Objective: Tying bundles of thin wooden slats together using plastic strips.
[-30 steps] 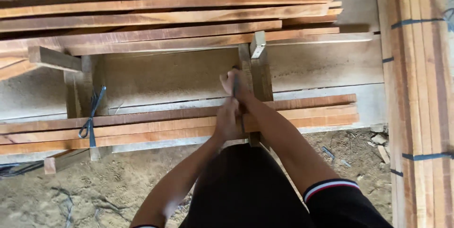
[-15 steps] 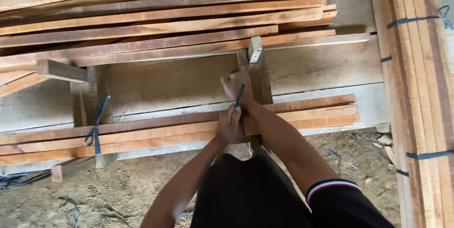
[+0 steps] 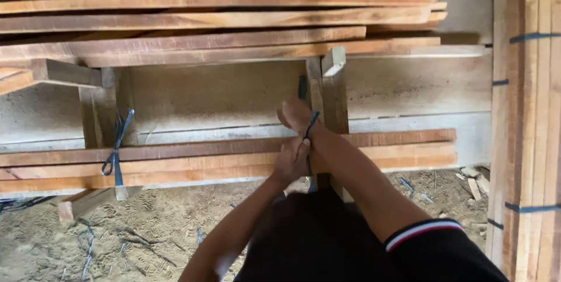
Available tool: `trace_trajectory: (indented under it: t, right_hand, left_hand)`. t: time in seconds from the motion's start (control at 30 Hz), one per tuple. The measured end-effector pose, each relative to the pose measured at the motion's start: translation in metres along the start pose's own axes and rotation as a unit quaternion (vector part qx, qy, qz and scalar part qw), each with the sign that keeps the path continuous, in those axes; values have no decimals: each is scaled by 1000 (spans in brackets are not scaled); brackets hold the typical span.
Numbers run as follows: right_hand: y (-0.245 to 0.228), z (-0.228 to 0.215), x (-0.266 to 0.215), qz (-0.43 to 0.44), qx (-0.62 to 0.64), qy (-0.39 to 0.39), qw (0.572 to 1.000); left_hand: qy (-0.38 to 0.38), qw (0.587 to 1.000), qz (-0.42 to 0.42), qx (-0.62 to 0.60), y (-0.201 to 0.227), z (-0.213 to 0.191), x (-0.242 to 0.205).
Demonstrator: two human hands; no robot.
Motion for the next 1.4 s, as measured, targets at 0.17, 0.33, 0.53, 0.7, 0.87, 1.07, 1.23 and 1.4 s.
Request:
trace_trajectory:
  t: [0.17,0.33,0.53,0.7,0.87,1.07,1.23,1.4]
  right_hand:
    - [-26,20,60,-380,-306,109,866]
    - [-29,-52,60,-464,76,35,882]
    - [31,-107,45,-196,199,-88,956]
    - [47,-125,-37,-308,28,-163,937]
    - [18,-131,-153,-487,-105,-201,843]
    - [46,-107,-135,-483,-399,-163,762]
    - [63,-79,-86,-499,-376,-190,758]
    - [73,-73,-80,-493,-347,-232,764]
  left_hand:
    - [-22,999,27,-13,-51,25,12]
    - [86,939,282,177,-11,12,2]
    - [-119,991,56,-13,-53,22,75]
    - [-89,989,70,100,-71,28,109]
    - [17,961,-177,-212,-92,17,100]
    - [55,973,-159,-158,-119,18,114]
    - [60,995,-75,-34,-89,11,93]
    - [187,786,329,488,-28,23,24]
Point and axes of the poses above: each hand's wrist, its own x-axis towards the middle knuckle, its own z-axis out of the palm, y = z × x, the point moved 9 cm from there along x, towards the middle knuckle, and after that the axes turned 10 degrees about x, right-handed, at the moved point
